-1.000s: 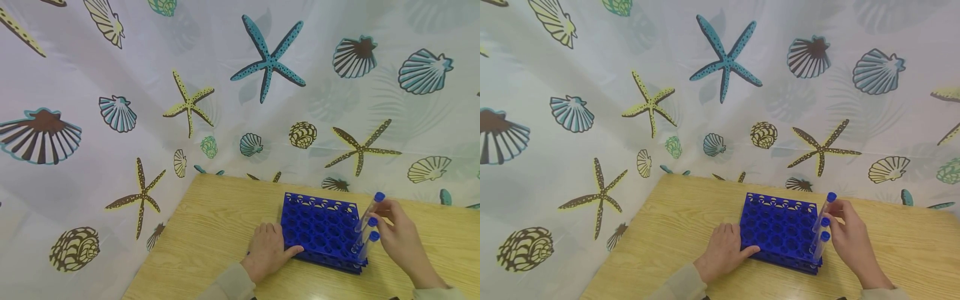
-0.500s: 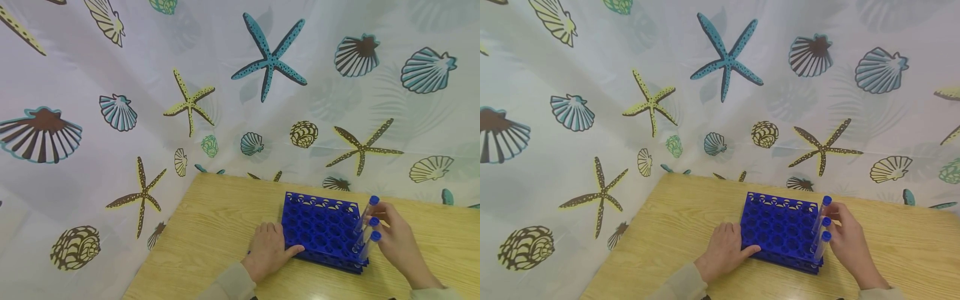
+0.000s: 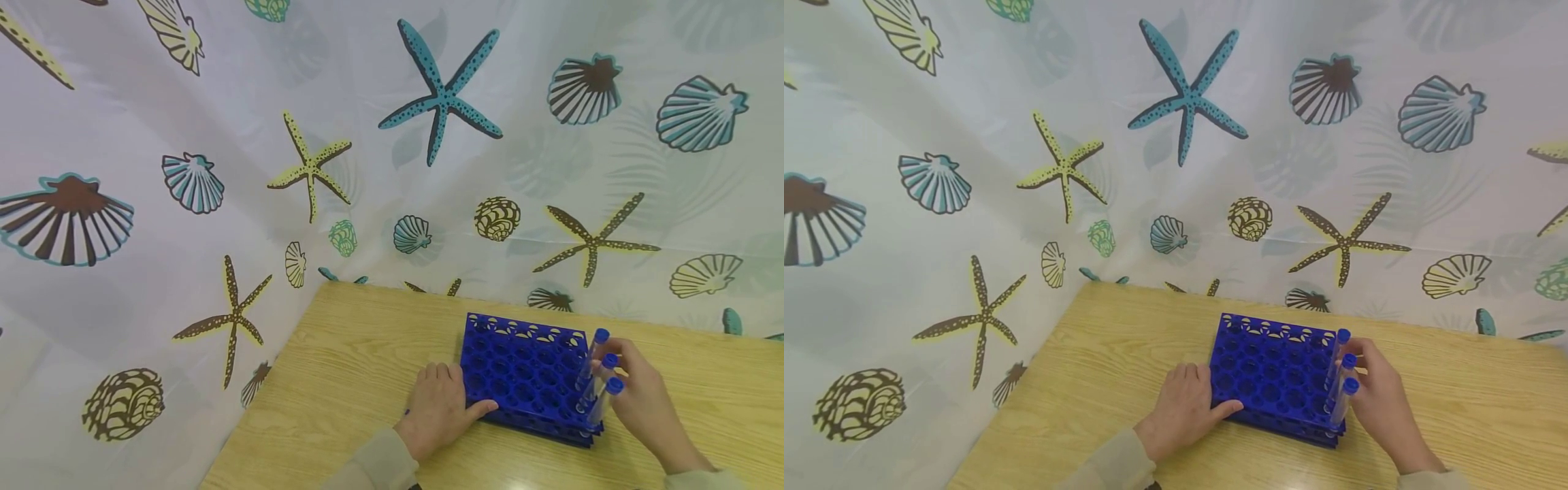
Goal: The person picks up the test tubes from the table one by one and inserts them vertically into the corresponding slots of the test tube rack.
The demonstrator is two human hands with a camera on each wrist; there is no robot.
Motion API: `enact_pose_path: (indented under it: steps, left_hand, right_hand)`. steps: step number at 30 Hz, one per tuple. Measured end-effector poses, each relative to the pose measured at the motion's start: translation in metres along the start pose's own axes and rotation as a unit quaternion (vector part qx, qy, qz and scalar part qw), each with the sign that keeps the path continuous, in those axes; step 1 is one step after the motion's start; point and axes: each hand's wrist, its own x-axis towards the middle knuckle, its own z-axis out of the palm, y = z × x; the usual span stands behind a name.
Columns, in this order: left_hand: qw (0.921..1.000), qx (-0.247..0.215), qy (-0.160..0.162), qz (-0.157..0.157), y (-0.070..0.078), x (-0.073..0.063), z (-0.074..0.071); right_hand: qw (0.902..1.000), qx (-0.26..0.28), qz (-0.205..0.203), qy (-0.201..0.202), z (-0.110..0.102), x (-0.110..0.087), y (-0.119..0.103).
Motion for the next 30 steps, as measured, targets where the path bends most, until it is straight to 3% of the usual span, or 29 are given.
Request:
enact_pose_path:
  steps: [8,21,30]
  left_hand:
    - [1.0000,-0.006,-0.003,-0.003,0.0004,0.0003,-0.0009]
    - [0.9997,-0.019,-0.015,-0.008,0.0004,0.0010,-0.0019]
    - [0.9998,-0.015,-0.010,-0.003,-0.0001,0.0002,-0.0022]
  right_hand:
    - [0.9998,-0.019,0.001,0.001,0.0022,-0.0006,0.0030]
    - [1.0000,0.005,-0.003,0.000,0.0013,-0.0023,0.0057]
    - [0.9999,-0.007,0.011,-0.007,-0.0008,-0.0067,0.0082]
